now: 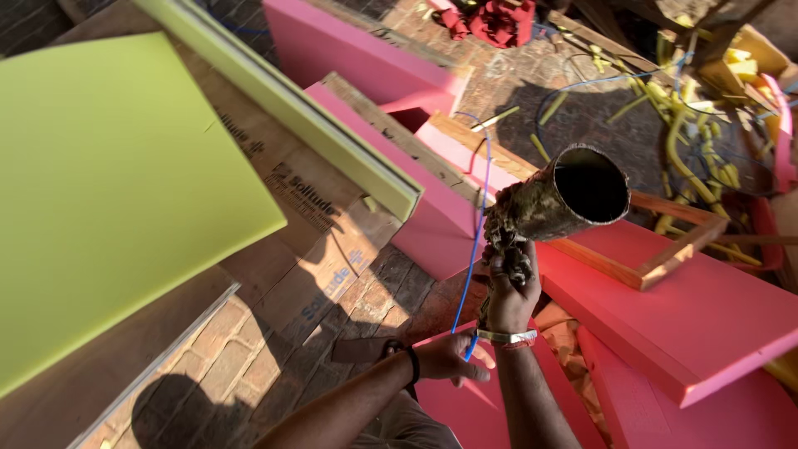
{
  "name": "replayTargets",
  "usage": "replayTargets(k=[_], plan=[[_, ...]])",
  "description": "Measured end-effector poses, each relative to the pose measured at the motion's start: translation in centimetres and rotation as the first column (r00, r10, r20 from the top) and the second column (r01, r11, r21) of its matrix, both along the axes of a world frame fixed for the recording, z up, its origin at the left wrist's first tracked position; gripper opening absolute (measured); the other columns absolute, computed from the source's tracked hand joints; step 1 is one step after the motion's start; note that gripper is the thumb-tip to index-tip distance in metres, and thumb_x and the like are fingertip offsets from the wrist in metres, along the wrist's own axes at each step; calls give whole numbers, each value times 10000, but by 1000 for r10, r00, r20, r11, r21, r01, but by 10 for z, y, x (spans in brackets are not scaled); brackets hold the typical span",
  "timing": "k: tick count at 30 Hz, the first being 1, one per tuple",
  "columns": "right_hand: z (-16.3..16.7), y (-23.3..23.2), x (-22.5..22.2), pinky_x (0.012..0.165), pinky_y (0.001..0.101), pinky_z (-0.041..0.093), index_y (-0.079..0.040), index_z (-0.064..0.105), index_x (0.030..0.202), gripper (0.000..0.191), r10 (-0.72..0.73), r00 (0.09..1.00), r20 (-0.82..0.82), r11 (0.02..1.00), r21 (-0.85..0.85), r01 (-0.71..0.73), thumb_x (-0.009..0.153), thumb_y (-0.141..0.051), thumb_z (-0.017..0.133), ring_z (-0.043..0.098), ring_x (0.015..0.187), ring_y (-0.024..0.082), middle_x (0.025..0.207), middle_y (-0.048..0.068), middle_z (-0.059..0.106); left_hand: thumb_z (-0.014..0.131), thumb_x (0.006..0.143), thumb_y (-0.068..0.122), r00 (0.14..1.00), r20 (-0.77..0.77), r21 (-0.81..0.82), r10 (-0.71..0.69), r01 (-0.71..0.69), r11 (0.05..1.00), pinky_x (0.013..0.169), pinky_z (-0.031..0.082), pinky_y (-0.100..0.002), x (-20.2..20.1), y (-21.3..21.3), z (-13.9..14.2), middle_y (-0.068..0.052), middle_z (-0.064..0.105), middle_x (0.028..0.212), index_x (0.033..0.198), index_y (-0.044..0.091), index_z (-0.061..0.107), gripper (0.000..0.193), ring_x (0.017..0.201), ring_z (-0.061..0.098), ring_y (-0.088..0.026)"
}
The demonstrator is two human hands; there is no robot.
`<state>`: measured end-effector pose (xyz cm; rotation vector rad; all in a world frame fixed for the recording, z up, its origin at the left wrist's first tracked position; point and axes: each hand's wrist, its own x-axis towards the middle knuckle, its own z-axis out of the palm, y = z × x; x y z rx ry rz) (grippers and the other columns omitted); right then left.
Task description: The person staples red webbing straps onto a wooden frame using a pneumatic nail gun, then lays a yellow foam sheet over the woven webbing and trims its edges with a knife. They then apply adhesive with a spray gun and handle an adhesive can near the foam panel.
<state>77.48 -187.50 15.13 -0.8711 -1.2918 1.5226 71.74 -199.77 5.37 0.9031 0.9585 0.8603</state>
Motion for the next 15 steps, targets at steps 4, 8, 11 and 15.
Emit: replayTargets(k=[4,8,11,15], plan=[[22,90,27,912,260,543,-22,420,1526,583,-189,982,-28,961,200,191,967,26,577,639,1074,117,1279,67,675,713,911,462,879,-423,-149,-219,171,974,675,561,-327,-9,63,-16,-37,768,865,1027,60,777,424,641,661,-132],[30,139,52,942,275,529,64,515,1477,425,-222,956,-193,917,291,271,1059,44,586,614,1067,121,1249,47,636,741,866,340,366,-912,-69,-184,306,950,720,564,-397,-50,80,-43,-91,726,751,844,116,829,242,678,677,-204],[48,163,71,875,283,551,24,484,1497,434,-292,939,-185,899,281,335,1074,19,574,631,975,123,1115,43,643,745,915,297,347,-929,189,128,149,971,676,566,-382,-82,114,-39,-73,754,840,881,152,781,153,720,722,-213],[86,189,104,828,271,543,-13,503,1531,497,-438,896,-69,851,291,438,1037,21,544,626,898,110,1061,37,657,719,931,232,331,-824,510,461,79,856,640,579,-307,-94,193,4,3,774,1072,978,188,757,76,757,743,-167]])
